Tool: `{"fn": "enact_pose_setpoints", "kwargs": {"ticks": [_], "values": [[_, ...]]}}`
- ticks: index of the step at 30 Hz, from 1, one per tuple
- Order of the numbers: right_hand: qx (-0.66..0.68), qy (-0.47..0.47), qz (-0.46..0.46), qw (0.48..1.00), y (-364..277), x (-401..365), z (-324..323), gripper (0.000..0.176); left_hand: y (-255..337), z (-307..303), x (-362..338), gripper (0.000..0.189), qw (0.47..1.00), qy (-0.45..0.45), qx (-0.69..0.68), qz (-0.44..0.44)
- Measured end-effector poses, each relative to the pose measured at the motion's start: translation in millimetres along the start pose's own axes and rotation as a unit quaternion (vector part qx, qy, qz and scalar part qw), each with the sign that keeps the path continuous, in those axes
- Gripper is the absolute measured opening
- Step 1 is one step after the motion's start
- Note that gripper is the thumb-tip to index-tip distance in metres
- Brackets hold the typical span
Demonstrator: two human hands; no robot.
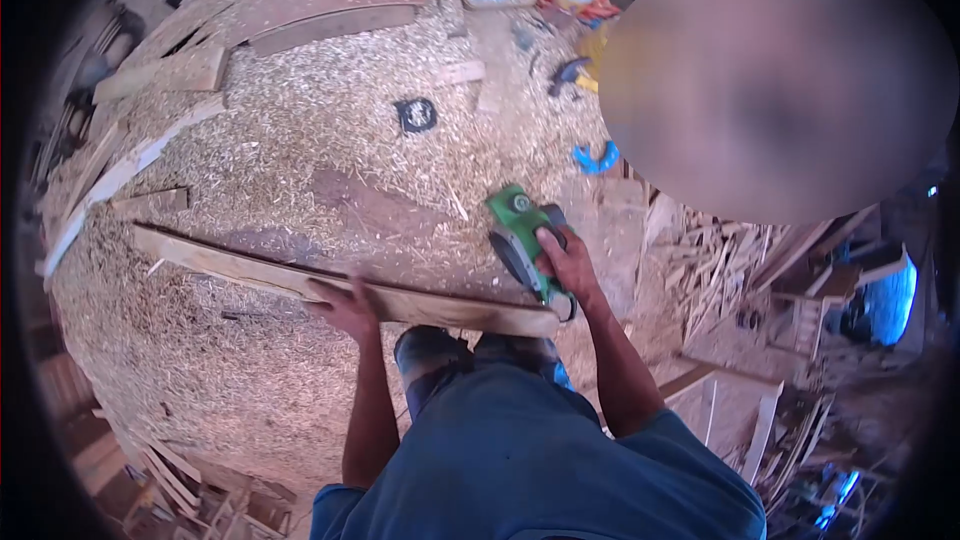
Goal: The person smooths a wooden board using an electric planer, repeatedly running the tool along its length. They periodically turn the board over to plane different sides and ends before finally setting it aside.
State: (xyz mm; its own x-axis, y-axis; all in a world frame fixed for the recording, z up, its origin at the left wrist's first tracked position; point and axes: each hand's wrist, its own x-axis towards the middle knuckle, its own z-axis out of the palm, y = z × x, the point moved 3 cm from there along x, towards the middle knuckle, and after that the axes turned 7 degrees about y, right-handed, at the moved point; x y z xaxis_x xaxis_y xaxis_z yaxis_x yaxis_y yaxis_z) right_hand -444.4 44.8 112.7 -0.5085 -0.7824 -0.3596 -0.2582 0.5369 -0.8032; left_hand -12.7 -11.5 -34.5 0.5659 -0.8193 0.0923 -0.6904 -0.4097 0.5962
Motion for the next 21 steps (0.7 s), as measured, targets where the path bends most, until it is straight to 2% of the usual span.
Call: {"fn": "enact_pose_setpoints", "kwargs": {"ticks": [2, 5, 6, 8, 13, 15, 18, 19, 21], "values": [[0.043, -0.058, 0.035, 0.997, 3, 0, -4, 0.055, 31, -4, -20, 0.113, 0.999, 0.034, 0.009, -0.012], [0.095, -0.094, 0.008, 0.991, 4, -2, -7, 0.052, 42, 2, -30, 0.11, 0.995, 0.088, -0.037, -0.009], [0.073, -0.114, 0.004, 0.991, 2, -2, -11, 0.051, 40, 6, -30, 0.108, 0.992, 0.11, -0.061, -0.008], [-0.024, -0.109, -0.014, 0.994, -13, -16, -33, 0.045, 40, 16, -33, 0.106, 0.988, 0.124, -0.085, -0.024], [0.026, -0.119, 0.029, 0.992, -5, -56, -124, 0.037, 51, 34, -51, 0.108, 0.988, 0.129, -0.044, -0.074], [-0.003, -0.115, 0.048, 0.992, 4, -72, -159, 0.042, 64, 40, -58, 0.108, 0.987, 0.124, -0.011, -0.105], [-0.145, -0.06, -0.048, 0.986, 24, -91, -197, 0.048, 45, 49, -40, 0.108, 0.985, 0.167, -0.034, -0.02], [-0.149, -0.072, 0.035, 0.986, 18, -99, -204, 0.051, 26, 56, -23, 0.108, 0.984, 0.175, -0.022, 0.004], [-0.175, -0.074, 0.018, 0.982, 33, -105, -219, 0.05, 17, 41, 26, 0.107, 0.984, 0.177, 0.0, 0.008]]}}
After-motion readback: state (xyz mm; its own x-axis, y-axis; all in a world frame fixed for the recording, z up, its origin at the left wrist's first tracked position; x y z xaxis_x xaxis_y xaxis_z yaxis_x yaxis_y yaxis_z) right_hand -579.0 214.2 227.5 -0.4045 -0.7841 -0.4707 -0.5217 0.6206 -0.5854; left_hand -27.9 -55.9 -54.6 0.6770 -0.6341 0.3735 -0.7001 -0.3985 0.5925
